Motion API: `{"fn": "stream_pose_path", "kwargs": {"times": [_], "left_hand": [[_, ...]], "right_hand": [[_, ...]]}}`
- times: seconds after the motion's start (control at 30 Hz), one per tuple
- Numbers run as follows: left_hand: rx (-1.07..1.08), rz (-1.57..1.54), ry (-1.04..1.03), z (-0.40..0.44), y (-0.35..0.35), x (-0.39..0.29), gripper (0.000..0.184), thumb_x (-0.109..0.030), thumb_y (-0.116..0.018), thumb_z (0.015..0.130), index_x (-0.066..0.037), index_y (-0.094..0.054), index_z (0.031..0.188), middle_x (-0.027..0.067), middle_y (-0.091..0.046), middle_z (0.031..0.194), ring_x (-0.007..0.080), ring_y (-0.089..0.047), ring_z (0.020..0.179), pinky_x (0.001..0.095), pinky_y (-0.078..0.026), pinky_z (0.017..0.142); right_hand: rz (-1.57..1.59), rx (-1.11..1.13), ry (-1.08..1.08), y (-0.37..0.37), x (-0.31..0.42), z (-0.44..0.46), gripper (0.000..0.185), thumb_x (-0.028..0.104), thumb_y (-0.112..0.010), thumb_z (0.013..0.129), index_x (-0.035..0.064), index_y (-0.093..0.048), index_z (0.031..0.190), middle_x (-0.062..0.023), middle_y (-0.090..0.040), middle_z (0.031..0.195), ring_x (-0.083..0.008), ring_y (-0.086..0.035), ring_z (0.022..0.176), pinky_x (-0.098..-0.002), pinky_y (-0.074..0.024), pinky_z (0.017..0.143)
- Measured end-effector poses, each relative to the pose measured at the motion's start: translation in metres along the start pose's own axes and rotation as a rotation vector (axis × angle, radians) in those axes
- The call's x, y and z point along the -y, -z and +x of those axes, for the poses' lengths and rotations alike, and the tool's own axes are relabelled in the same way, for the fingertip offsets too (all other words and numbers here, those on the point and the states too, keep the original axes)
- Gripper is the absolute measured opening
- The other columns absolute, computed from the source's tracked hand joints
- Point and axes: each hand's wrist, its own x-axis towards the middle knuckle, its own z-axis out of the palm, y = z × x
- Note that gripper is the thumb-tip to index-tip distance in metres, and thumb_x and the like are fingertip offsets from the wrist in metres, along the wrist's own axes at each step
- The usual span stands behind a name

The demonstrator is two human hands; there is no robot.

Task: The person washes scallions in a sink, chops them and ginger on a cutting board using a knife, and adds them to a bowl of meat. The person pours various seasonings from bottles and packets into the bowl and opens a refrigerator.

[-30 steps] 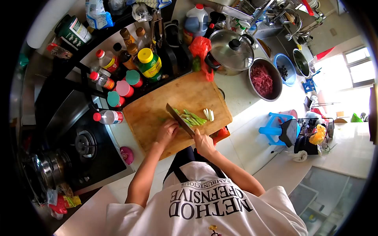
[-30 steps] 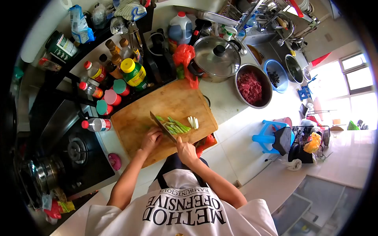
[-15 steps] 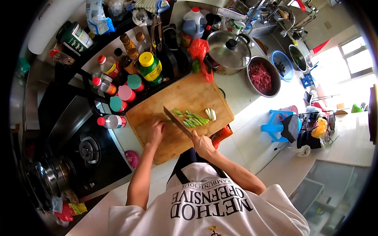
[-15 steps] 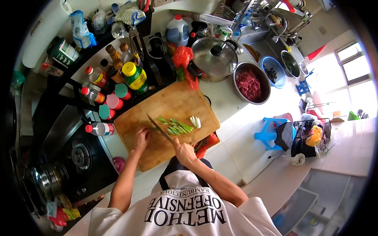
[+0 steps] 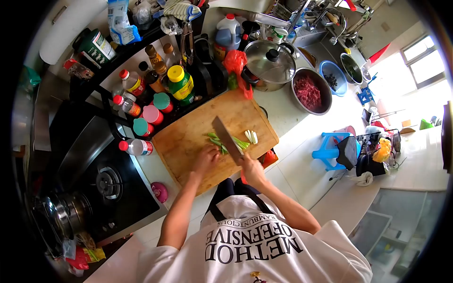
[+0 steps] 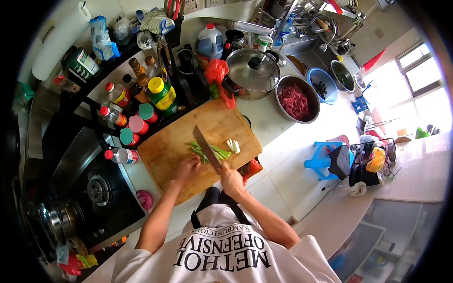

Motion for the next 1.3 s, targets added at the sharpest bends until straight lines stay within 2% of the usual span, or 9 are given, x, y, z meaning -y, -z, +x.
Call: {"fn": "stream_pose_path", "kwargs": {"times": [0.17, 0.3, 0.53, 0.63, 0.9, 1.0, 1.13, 1.2, 1.3], "left_hand": [[-0.150, -0.007, 0.118, 0.012, -0.015, -0.029, 0.033, -0.006, -0.066, 0.082, -0.003, -0.059, 0.115, 0.0173, -0.053, 0.127, 0.0360, -0.056, 0.111, 0.0424, -0.049, 0.091], [-0.383, 0.096, 0.291, 0.021, -0.034, -0.030, 0.060, -0.015, -0.066, 0.087, 0.004, -0.039, 0.137, 0.0273, -0.040, 0.140, 0.0445, -0.036, 0.131, 0.0500, -0.032, 0.109], [-0.356, 0.109, 0.248, 0.037, -0.085, -0.044, 0.064, -0.019, -0.066, 0.087, 0.006, -0.037, 0.138, 0.0270, -0.040, 0.140, 0.0449, -0.037, 0.131, 0.0509, -0.031, 0.109], [-0.348, 0.048, 0.269, 0.045, -0.096, -0.060, 0.066, -0.022, -0.067, 0.088, 0.005, -0.036, 0.140, 0.0272, -0.039, 0.141, 0.0446, -0.038, 0.130, 0.0505, -0.031, 0.109], [-0.355, 0.067, 0.344, 0.065, -0.120, -0.087, 0.084, -0.040, -0.073, 0.083, 0.003, -0.032, 0.144, 0.0261, -0.035, 0.145, 0.0431, -0.036, 0.133, 0.0497, -0.031, 0.111], [-0.393, 0.069, 0.388, 0.073, -0.133, -0.092, 0.090, -0.045, -0.074, 0.081, 0.002, -0.032, 0.145, 0.0256, -0.034, 0.146, 0.0423, -0.034, 0.135, 0.0500, -0.031, 0.111], [-0.413, 0.168, 0.377, 0.089, -0.138, -0.102, 0.090, -0.044, -0.075, 0.080, 0.001, -0.033, 0.145, 0.0262, -0.033, 0.147, 0.0444, -0.032, 0.136, 0.0527, -0.029, 0.111], [-0.478, 0.148, 0.406, 0.108, -0.146, -0.108, 0.078, -0.039, -0.074, 0.081, -0.003, -0.041, 0.141, 0.0267, -0.034, 0.146, 0.0450, -0.034, 0.135, 0.0535, -0.032, 0.109], [-0.513, -0.010, 0.268, 0.163, -0.161, -0.136, 0.059, -0.032, -0.072, 0.082, -0.005, -0.054, 0.131, 0.0268, -0.036, 0.144, 0.0452, -0.036, 0.133, 0.0550, -0.034, 0.107]], "right_hand": [[-0.146, -0.366, 0.178, 0.055, -0.054, -0.019, 0.012, 0.013, -0.049, 0.095, 0.0044, -0.047, 0.103, -0.0230, -0.061, 0.067, -0.0447, -0.061, 0.063, -0.0533, -0.0460, 0.054], [-0.198, -0.358, 0.037, 0.047, -0.080, -0.019, 0.013, 0.010, -0.047, 0.094, 0.0046, -0.046, 0.105, -0.0242, -0.060, 0.065, -0.0452, -0.060, 0.061, -0.0541, -0.0447, 0.054], [0.062, -0.174, 0.101, 0.036, -0.067, -0.009, 0.023, 0.007, -0.050, 0.092, 0.0025, -0.048, 0.115, -0.0296, -0.059, 0.071, -0.0491, -0.058, 0.069, -0.0559, -0.0453, 0.061], [0.133, -0.123, 0.201, 0.052, -0.093, 0.005, 0.013, 0.010, -0.049, 0.095, 0.0010, -0.049, 0.104, -0.0239, -0.060, 0.066, -0.0413, -0.061, 0.058, -0.0485, -0.0471, 0.054], [0.714, 0.272, -0.157, 0.087, -0.156, 0.044, 0.017, 0.018, -0.047, 0.102, 0.0036, -0.047, 0.093, -0.0016, -0.048, 0.057, -0.0105, -0.049, 0.042, -0.0266, -0.0413, 0.040], [0.732, 0.433, -0.094, 0.071, -0.162, 0.057, 0.022, 0.012, -0.048, 0.100, 0.0037, -0.048, 0.120, -0.0024, -0.052, 0.063, -0.0110, -0.051, 0.044, -0.0264, -0.0422, 0.041], [0.685, 0.620, -0.031, 0.064, -0.134, 0.073, 0.012, 0.014, -0.052, 0.099, 0.0018, -0.056, 0.098, -0.0068, -0.053, 0.062, -0.0136, -0.054, 0.046, -0.0292, -0.0418, 0.041], [0.636, 0.195, 0.501, 0.060, -0.133, 0.087, 0.015, 0.014, -0.053, 0.098, 0.0007, -0.057, 0.094, -0.0101, -0.056, 0.067, -0.0153, -0.055, 0.050, -0.0311, -0.0418, 0.044], [0.536, 0.258, 0.297, 0.130, -0.147, 0.091, 0.012, 0.012, -0.052, 0.097, 0.0005, -0.054, 0.099, -0.0117, -0.058, 0.063, -0.0230, -0.058, 0.052, -0.0353, -0.0467, 0.054]]}}
